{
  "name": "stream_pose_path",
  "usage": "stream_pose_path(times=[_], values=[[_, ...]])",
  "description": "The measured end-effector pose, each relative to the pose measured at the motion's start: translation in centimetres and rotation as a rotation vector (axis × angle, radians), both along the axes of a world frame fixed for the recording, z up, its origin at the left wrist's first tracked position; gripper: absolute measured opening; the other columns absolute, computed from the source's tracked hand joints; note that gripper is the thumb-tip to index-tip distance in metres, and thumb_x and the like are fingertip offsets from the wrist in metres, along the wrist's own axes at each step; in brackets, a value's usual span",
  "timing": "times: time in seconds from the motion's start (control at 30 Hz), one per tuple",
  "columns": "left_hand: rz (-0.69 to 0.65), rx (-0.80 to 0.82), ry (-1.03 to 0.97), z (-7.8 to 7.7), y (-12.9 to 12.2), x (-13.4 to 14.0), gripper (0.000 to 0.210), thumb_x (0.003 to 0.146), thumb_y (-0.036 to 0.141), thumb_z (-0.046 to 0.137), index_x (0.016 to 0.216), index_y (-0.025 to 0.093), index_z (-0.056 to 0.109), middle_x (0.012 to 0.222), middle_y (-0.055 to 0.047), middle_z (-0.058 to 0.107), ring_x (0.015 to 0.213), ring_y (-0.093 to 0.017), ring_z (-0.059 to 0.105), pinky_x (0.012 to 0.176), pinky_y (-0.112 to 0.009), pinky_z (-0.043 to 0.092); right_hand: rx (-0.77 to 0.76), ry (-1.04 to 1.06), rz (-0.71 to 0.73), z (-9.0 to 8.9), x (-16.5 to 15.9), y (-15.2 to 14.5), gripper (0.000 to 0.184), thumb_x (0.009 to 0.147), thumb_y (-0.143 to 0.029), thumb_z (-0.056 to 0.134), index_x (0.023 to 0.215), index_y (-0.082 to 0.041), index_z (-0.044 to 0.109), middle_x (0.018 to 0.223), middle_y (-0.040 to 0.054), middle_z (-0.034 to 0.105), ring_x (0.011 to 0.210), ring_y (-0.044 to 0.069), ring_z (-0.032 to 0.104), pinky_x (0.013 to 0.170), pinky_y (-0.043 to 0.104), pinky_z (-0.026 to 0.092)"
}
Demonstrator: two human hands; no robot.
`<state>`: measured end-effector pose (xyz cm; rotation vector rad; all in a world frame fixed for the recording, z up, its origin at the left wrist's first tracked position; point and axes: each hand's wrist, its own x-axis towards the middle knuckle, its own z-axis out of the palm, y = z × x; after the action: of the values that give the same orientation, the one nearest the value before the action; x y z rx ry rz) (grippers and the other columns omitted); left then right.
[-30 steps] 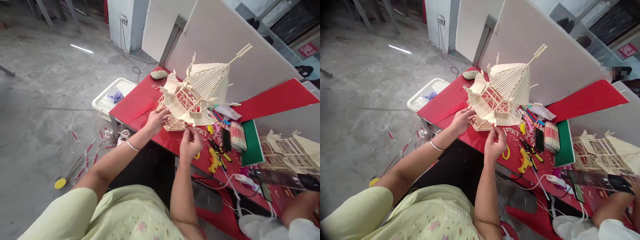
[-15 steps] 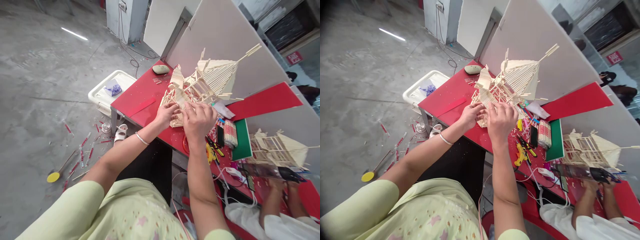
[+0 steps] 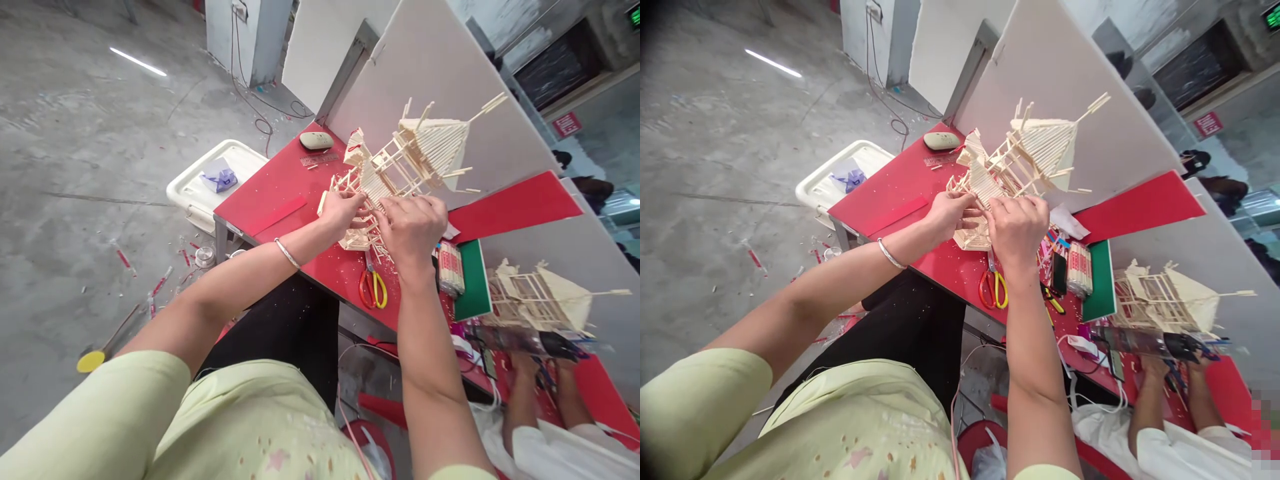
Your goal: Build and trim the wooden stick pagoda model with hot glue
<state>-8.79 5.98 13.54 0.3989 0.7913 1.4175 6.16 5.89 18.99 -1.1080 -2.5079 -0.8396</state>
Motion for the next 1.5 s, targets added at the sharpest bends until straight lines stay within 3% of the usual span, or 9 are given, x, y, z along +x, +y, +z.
stream_pose_path(times=[0.27,0.43,0.77,0.97,1.07,1.17,1.27,1.4,1.5], values=[[-0.027,-0.041,0.14,2.3,2.1,-0.1,0.019,0.091,0.02,0.071,0.078,0.018,0.057,0.069,-0.004,0.061,0.067,-0.017,0.067,0.071,-0.035,0.057,-0.034,-0.025,-0.032,1.6,0.8,2.0,0.023,0.102,-0.029,0.062,0.119,-0.023,0.076,0.118,0.0086,0.081,0.111,0.029,0.068,0.11,0.05,0.039],[-0.025,-0.069,0.176,3.6,3.1,0.2,0.016,0.085,0.017,0.075,0.091,0.019,0.06,0.062,-0.002,0.06,0.071,-0.02,0.068,0.074,-0.035,0.059,-0.06,-0.017,-0.046,2.6,0.9,2.8,0.02,0.102,-0.029,0.063,0.116,-0.024,0.076,0.117,0.0062,0.08,0.109,0.027,0.067,0.113,0.05,0.038],[0.0,-0.101,0.166,5.6,4.4,0.5,0.026,0.08,0.013,0.079,0.103,0.017,0.069,0.064,-0.007,0.065,0.074,-0.026,0.071,0.078,-0.041,0.063,0.009,0.239,-0.136,2.1,3.6,-2.3,0.044,0.104,-0.033,0.054,0.147,-0.031,0.061,0.151,0.0091,0.063,0.144,0.034,0.049,0.123,0.063,0.029],[0.024,-0.143,0.238,6.1,5.8,0.8,0.043,0.078,0.011,0.078,0.119,0.018,0.068,0.069,-0.006,0.066,0.083,-0.024,0.071,0.084,-0.041,0.063,0.064,0.478,-0.161,-2.2,8.2,-4.8,0.035,0.107,-0.033,0.05,0.13,-0.025,0.074,0.134,0.0073,0.075,0.13,0.027,0.062,0.121,0.051,0.037],[0.018,-0.147,0.292,6.1,6.5,0.9,0.036,0.083,0.014,0.077,0.117,0.019,0.067,0.069,-0.005,0.065,0.086,-0.021,0.07,0.085,-0.038,0.063,-0.052,0.549,-0.223,-6.6,10.8,-7.1,0.034,0.107,-0.034,0.051,0.122,-0.021,0.078,0.123,0.0083,0.08,0.119,0.024,0.068,0.114,0.043,0.043],[-0.072,-0.142,0.357,6.3,6.6,1.0,0.013,0.095,0.018,0.067,0.107,0.019,0.065,0.068,-0.005,0.065,0.095,-0.02,0.069,0.087,-0.032,0.062,-0.259,0.601,-0.342,-11.5,13.4,-10.3,0.037,0.108,-0.034,0.047,0.123,-0.019,0.078,0.12,0.0099,0.081,0.113,0.023,0.071,0.11,0.039,0.046],[-0.049,-0.148,0.417,6.8,6.5,1.0,0.007,0.102,0.016,0.056,0.099,0.019,0.061,0.068,-0.006,0.066,0.098,-0.019,0.069,0.088,-0.029,0.063,-0.353,0.678,-0.543,-15.1,16.3,-12.9,0.039,0.108,-0.034,0.045,0.124,-0.019,0.078,0.121,0.0118,0.08,0.112,0.024,0.071,0.105,0.036,0.049],[-0.052,-0.141,0.421,7.2,6.2,1.0,0.008,0.105,0.018,0.055,0.098,0.019,0.059,0.068,-0.004,0.067,0.103,-0.019,0.069,0.089,-0.027,0.064,-0.197,0.771,-0.842,-16.4,20.4,-14.3,0.041,0.103,-0.032,0.047,0.128,-0.017,0.075,0.124,0.0152,0.078,0.112,0.029,0.07,0.097,0.039,0.052],[-0.05,-0.192,0.402,7.1,6.3,1.0,0.004,0.106,0.02,0.056,0.102,0.021,0.059,0.069,-0.004,0.067,0.105,-0.018,0.069,0.089,-0.026,0.065,-0.135,0.839,-0.9,-15.8,22.0,-14.0,0.04,0.1,-0.031,0.048,0.125,-0.015,0.075,0.121,0.0171,0.077,0.109,0.029,0.069,0.095,0.04,0.052]])
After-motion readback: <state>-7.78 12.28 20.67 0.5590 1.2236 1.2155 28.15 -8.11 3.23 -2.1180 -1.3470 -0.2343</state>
